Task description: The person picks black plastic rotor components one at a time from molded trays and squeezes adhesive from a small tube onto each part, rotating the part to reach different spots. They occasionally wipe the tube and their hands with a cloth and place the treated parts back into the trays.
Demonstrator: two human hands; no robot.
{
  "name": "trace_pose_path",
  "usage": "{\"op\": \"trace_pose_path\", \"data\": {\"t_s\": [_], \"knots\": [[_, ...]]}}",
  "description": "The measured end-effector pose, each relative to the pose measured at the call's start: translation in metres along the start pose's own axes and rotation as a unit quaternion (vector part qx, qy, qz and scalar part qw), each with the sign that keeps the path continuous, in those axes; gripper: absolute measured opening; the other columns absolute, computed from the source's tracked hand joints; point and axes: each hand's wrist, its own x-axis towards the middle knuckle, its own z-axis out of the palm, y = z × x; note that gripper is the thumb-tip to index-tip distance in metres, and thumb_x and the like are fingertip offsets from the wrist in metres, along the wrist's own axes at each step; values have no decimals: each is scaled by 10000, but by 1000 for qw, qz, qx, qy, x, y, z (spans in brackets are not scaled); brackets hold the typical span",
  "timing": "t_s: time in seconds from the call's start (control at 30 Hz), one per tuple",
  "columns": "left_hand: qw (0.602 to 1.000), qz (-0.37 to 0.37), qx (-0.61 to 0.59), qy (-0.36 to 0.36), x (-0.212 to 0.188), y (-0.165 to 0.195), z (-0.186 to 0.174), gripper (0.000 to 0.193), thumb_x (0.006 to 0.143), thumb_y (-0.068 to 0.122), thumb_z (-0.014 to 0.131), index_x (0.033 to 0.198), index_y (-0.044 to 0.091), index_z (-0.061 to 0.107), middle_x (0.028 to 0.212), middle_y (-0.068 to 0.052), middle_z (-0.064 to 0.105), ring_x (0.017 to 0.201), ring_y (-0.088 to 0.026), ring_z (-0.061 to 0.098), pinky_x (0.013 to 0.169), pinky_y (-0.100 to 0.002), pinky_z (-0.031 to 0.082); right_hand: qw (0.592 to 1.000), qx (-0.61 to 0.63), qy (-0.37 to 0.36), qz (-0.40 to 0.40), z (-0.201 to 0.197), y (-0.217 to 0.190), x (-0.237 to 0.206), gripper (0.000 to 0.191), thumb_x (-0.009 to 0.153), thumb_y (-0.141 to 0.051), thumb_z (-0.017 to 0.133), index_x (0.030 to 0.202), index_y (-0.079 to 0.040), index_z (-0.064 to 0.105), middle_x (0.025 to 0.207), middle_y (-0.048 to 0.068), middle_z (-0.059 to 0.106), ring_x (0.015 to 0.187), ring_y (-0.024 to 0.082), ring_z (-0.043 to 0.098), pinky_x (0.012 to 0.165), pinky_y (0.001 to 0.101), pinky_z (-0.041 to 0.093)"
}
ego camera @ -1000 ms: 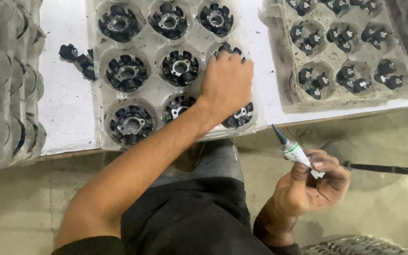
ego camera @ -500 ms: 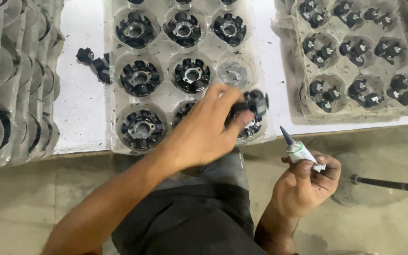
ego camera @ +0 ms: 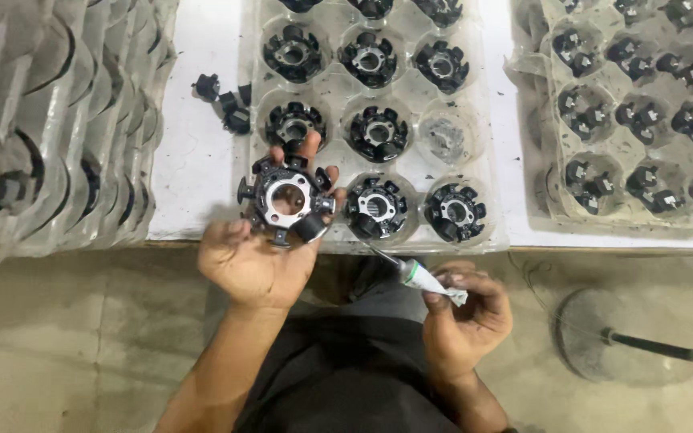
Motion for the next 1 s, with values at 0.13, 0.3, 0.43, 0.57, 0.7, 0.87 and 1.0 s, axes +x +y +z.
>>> {"op": "trace_pose_path", "data": {"t_s": [0.13,0.3,0.43,0.57,0.7,0.87,1.0], "knots": [[991,69,83,-84,-10,-1,-4,537,933,218,700,1403,16,540,1500,-228,511,1280,-382,608,1122,-521,506,988,-114,-48,-91,21,-13,-5,248,879,58,773,999,-26,573,968,98,657,915,232,661,840,343,579],[926,123,340,-109,-28,-5,2,475,1102,416,630,1282,-20,579,1301,-218,605,1190,-282,624,1106,-428,497,964,-183,-94,-168,34,-30,-4,256,808,126,700,958,-21,555,903,115,650,845,261,670,733,346,605],[879,136,439,-128,-35,1,6,470,1094,426,610,1256,-14,598,1313,-206,628,1170,-226,617,1066,-349,486,949,-216,-111,-203,36,-39,-3,299,745,172,627,962,-14,538,863,123,651,786,255,673,725,368,626],[849,139,490,-138,-34,3,8,444,1062,406,616,1225,-7,629,1290,-192,657,1111,-194,628,1008,-300,500,937,-242,-143,-207,35,-42,0,316,694,170,606,941,-16,538,867,147,658,801,272,694,767,407,621],[868,124,465,-125,-34,-3,7,441,1057,399,621,1225,-9,620,1291,-193,646,1114,-185,619,1005,-297,495,935,-249,-142,-210,34,-43,3,318,660,171,602,917,-10,553,852,156,667,796,277,705,762,399,623],[889,110,430,-115,-34,-7,5,454,1076,405,625,1227,-22,608,1296,-198,629,1114,-179,606,1016,-303,484,939,-245,-154,-185,33,-46,6,329,632,169,587,915,3,562,846,153,668,803,292,699,785,405,627],[895,112,416,-115,-34,-10,4,453,1086,404,623,1233,-25,600,1295,-199,625,1135,-189,604,1047,-315,480,937,-248,-150,-195,33,-47,7,321,645,177,579,911,-1,564,834,149,666,793,292,703,774,411,628]]}}
